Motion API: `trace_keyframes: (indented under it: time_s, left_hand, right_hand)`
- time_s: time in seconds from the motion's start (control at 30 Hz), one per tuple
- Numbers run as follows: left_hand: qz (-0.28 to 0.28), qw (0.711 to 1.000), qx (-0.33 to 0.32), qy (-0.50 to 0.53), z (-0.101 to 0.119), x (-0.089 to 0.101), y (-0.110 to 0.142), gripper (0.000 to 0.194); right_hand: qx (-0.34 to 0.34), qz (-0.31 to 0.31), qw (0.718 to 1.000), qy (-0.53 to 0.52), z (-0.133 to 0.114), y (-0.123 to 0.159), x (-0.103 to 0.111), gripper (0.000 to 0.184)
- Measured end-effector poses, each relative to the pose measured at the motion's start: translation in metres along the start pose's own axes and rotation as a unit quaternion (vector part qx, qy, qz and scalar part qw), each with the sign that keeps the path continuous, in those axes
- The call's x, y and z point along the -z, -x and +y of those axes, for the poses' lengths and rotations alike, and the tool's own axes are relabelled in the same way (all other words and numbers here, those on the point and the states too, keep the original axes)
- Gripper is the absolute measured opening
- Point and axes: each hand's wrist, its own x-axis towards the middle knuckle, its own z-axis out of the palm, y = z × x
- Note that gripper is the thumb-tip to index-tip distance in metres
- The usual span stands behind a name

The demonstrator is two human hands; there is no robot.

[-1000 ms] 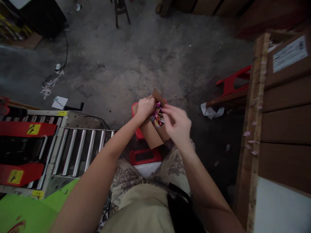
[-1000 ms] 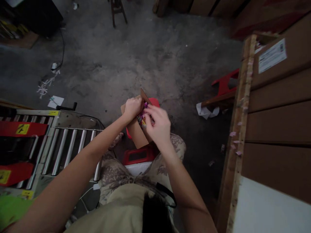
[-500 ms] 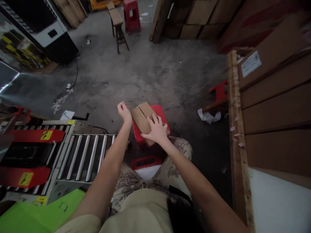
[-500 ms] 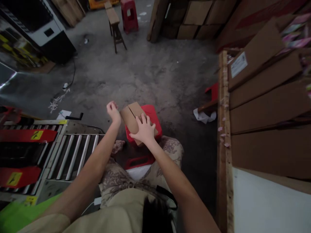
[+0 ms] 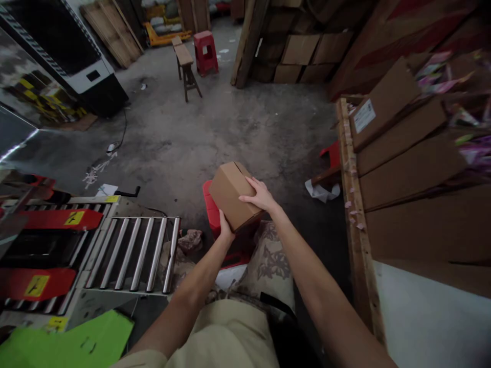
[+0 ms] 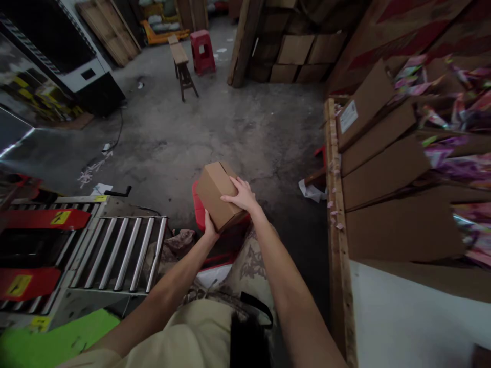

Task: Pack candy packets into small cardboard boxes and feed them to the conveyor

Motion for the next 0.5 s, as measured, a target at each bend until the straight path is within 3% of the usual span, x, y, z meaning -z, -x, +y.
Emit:
trace_keyframes:
  time_s: [0.13,0.23,0.3,0.4,0.47,0.5]
  left_hand:
    - [0.044,0.998,0.038,-0.007,0.015,0.028,0.042,0.069]
    - [0.056,0.998,0.019,0.033,0.022,0.067,0.078,0.072]
    - [0.061,0.995,-0.041,0.072,0.033,0.095,0.099,0.073]
    - [0.109,0.974,-0.188,0.070,0.064,0.139,0.126,0.073]
    - [0.201,0.933,-0.297,-0.017,0.095,0.167,0.148,0.073]
    - [0.257,0.899,-0.349,-0.066,0.111,0.180,0.161,0.072]
  right_hand:
    - [0.016,0.029,0.997,-0.070,-0.004,0.043,-0.019,0.092]
    - [0.045,0.005,0.999,-0.012,-0.050,0.080,-0.039,0.097]
    - [0.110,-0.034,0.992,0.043,-0.100,0.095,-0.054,0.100]
    - [0.254,-0.094,0.958,0.098,-0.180,0.105,-0.090,0.103]
    - [0.345,-0.123,0.923,0.121,-0.223,0.108,-0.127,0.105]
    - [0.384,-0.142,0.903,0.134,-0.239,0.108,-0.147,0.105]
